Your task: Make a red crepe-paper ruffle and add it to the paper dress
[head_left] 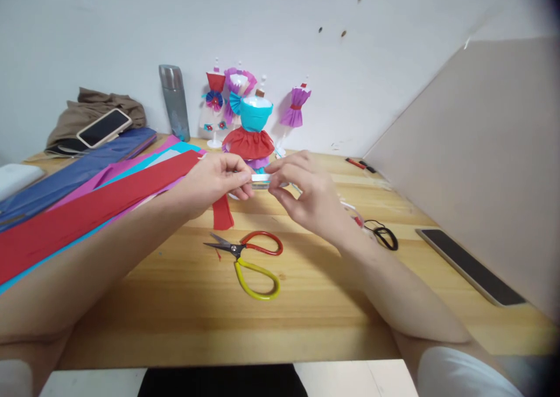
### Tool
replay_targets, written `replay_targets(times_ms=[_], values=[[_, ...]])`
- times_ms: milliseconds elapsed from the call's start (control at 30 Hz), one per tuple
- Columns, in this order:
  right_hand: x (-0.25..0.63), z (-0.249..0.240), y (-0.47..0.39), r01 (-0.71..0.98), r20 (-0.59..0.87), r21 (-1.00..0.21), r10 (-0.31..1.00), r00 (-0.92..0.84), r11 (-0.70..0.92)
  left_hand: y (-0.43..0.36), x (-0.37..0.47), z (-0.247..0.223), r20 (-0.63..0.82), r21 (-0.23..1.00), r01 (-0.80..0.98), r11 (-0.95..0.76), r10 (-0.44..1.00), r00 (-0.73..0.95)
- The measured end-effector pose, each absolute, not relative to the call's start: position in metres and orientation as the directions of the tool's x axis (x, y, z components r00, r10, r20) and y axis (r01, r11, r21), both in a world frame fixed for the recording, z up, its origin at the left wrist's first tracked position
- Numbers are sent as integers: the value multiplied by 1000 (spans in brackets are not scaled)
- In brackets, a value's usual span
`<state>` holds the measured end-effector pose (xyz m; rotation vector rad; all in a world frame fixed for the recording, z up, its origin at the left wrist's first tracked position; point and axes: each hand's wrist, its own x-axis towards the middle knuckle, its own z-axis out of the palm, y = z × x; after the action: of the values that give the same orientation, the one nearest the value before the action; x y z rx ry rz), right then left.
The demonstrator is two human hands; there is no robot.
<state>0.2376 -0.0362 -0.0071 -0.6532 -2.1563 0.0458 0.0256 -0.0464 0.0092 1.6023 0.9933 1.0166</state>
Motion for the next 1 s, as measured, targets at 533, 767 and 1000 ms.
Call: replay_targets(times_ms=[533, 767, 1000], values=[[226, -2, -55, 518, 569, -523, 729, -380, 677, -55, 31, 3, 338, 778, 442, -447, 890, 306], [226, -1, -54, 508, 517, -598, 783, -346, 619, -50, 29, 6, 263, 806, 438, -398, 904, 338], [230, -8, -50, 423, 664, -481, 634, -395, 768, -52, 29, 16, 150, 936, 254, -245, 927, 343]])
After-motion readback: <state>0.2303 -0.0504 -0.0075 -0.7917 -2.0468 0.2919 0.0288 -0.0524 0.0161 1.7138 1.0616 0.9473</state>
